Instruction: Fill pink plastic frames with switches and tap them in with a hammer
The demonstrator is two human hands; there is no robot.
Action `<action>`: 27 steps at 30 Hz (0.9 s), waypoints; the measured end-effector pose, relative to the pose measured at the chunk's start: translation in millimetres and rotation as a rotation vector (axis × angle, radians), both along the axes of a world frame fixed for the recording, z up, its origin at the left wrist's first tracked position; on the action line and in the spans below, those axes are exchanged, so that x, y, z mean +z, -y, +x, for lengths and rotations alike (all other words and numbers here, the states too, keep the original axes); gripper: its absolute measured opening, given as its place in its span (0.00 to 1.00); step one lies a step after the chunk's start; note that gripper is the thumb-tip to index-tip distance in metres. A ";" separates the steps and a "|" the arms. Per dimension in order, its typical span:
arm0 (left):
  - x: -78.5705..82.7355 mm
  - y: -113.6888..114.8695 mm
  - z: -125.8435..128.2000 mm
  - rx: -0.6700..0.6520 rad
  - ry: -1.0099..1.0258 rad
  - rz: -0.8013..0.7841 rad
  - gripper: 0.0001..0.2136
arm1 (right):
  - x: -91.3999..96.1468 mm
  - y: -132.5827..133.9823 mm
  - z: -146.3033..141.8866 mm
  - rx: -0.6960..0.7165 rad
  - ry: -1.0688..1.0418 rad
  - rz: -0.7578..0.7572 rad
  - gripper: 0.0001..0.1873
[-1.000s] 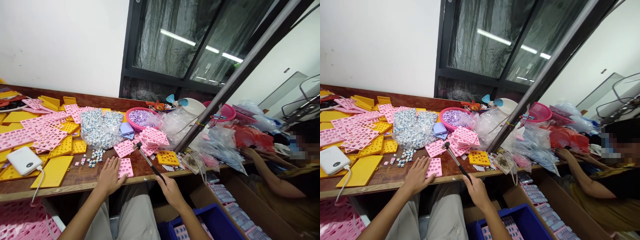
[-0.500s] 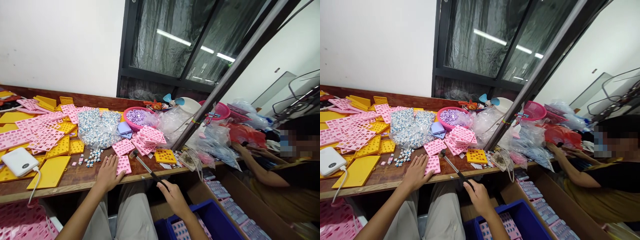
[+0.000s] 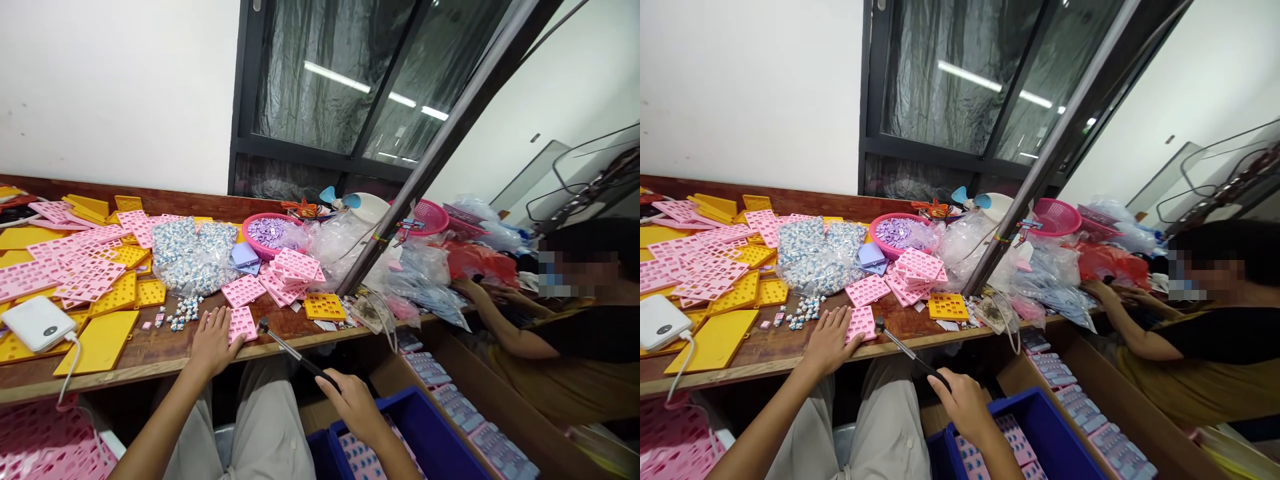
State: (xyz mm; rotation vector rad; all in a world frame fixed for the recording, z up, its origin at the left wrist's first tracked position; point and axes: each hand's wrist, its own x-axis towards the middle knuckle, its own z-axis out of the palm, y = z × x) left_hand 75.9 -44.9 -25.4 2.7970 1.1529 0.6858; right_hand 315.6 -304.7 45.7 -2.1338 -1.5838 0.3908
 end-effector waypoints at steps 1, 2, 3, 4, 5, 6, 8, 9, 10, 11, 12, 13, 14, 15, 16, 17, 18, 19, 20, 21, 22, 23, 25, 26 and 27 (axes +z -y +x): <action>-0.7 1.3 0.8 0.005 0.005 0.001 0.36 | -1.8 1.3 -0.7 0.000 -0.007 0.010 0.28; -0.9 2.1 1.7 0.010 0.007 -0.001 0.36 | -3.4 1.8 -1.3 -0.003 -0.003 0.008 0.28; -0.3 2.0 2.1 0.019 0.006 -0.010 0.36 | -4.4 1.7 -2.0 -0.009 0.016 -0.007 0.28; 1.2 0.8 1.8 0.029 0.002 -0.027 0.35 | -4.7 1.0 -2.6 -0.014 0.043 -0.028 0.28; 3.7 -2.0 0.1 0.034 -0.006 -0.055 0.34 | -4.3 0.0 -3.2 -0.017 0.066 -0.040 0.28; 7.3 -6.3 -3.2 0.026 -0.014 -0.087 0.32 | -3.0 -1.3 -4.0 -0.018 0.074 -0.033 0.28; 16.5 -18.7 -15.1 -0.034 -0.014 -0.130 0.28 | 0.9 -4.1 -6.4 -0.012 0.022 0.040 0.27; 21.4 -25.7 -23.2 -0.077 -0.004 -0.132 0.27 | 3.0 -5.7 -8.4 -0.004 -0.029 0.088 0.27; 26.0 -32.2 -32.0 -0.124 0.010 -0.125 0.26 | 4.6 -7.5 -10.8 0.009 -0.087 0.133 0.27; 29.9 -37.5 -40.6 -0.167 0.023 -0.113 0.25 | 5.5 -9.6 -13.8 0.026 -0.144 0.170 0.26; 32.8 -41.2 -48.5 -0.199 0.033 -0.103 0.24 | 5.7 -11.9 -17.0 0.046 -0.191 0.194 0.26; 34.6 -43.2 -55.0 -0.219 0.037 -0.100 0.23 | 5.0 -14.4 -20.3 0.066 -0.218 0.205 0.26; 35.5 -43.5 -59.7 -0.229 0.038 -0.101 0.23 | 3.7 -17.0 -23.4 0.082 -0.221 0.199 0.26; 35.6 -42.5 -62.7 -0.228 0.040 -0.098 0.22 | 2.1 -19.5 -26.1 0.095 -0.197 0.174 0.27; 35.2 -40.9 -64.2 -0.221 0.042 -0.091 0.22 | 0.4 -21.8 -28.3 0.100 -0.148 0.137 0.27; 34.6 -39.1 -64.5 -0.214 0.042 -0.081 0.21 | -1.2 -23.7 -29.8 0.103 -0.089 0.093 0.27; 33.9 -37.6 -64.0 -0.213 0.042 -0.072 0.21 | -2.4 -25.0 -30.8 0.108 -0.036 0.056 0.27; 33.1 -36.6 -63.2 -0.218 0.041 -0.063 0.21 | -3.4 -25.8 -31.3 0.112 -0.001 0.035 0.27; 32.4 -36.2 -62.3 -0.224 0.041 -0.055 0.20 | -4.2 -26.0 -31.6 0.116 0.011 0.034 0.27; 31.6 -36.3 -61.7 -0.231 0.040 -0.051 0.20 | -5.0 -25.9 -31.8 0.119 0.005 0.047 0.27; 30.6 -36.7 -61.3 -0.237 0.043 -0.050 0.19 | -5.7 -25.6 -32.1 0.118 -0.005 0.062 0.27; 29.5 -37.2 -61.2 -0.239 0.049 -0.050 0.19 | -6.5 -25.1 -32.6 0.116 -0.003 0.066 0.27; 27.1 -38.1 -61.7 -0.234 0.066 -0.054 0.19 | -7.6 -24.6 -33.8 0.103 0.045 0.043 0.27; 26.2 -38.4 -62.1 -0.232 0.076 -0.058 0.19 | -7.8 -24.6 -34.6 0.098 0.067 0.026 0.26; 25.8 -38.8 -62.4 -0.232 0.089 -0.064 0.19 | -7.6 -24.8 -35.5 0.096 0.070 0.022 0.25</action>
